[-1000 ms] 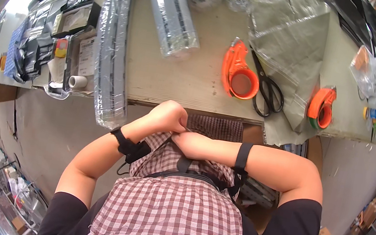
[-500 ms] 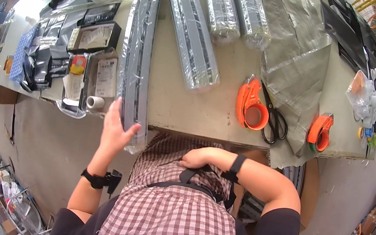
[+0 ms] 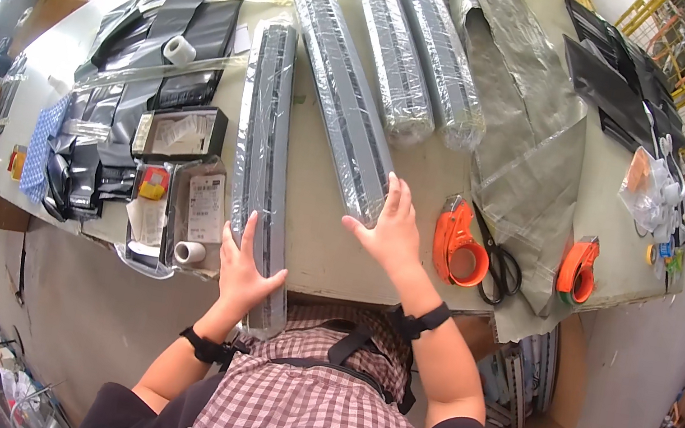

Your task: The person wraps plastic components in silver-colored protective bags, secures the bags using a handheld tape dispenser, and applies identification labels to the finished packages.

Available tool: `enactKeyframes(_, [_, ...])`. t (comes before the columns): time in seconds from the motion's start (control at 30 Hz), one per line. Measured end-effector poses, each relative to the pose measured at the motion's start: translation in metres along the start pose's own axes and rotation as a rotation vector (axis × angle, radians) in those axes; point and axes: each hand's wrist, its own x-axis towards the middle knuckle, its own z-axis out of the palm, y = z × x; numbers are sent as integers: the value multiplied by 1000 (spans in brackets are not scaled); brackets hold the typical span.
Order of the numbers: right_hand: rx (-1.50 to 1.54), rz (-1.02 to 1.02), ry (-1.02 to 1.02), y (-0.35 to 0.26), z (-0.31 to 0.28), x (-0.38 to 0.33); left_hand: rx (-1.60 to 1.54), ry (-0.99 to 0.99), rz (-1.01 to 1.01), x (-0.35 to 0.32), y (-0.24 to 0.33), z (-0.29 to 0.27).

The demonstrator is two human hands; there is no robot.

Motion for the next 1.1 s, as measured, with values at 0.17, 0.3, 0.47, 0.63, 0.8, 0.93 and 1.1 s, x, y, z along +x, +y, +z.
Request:
enactKeyframes(0.17, [17,123,-69,-11,-4,1,-148,-8,-12,27,-10,-1])
enactKeyframes(0.3, [-85,-561,-68,-47,-12,-17,-292,-16,-116,73,-32,-7])
enactKeyframes(0.47, [-282,-1005,-348,-41,59,-78,-374,-189,-143,93,-34,-7])
enactKeyframes(0.63, [-65,-1149,22,-23,65,-68,-952,-395,-463,85,-21,-23])
enactKeyframes(0.8, [169,-1109,15,-57,-31,-55,-845,-469,162,78,-37,-61])
enactKeyframes(0.93, [361,-1091,100,-93,-101,-58,-248,344,874,76,19,-76])
enactKeyframes(1.1, [883,-852,169,-145,-171,-71,164,247,868,36,100,-132])
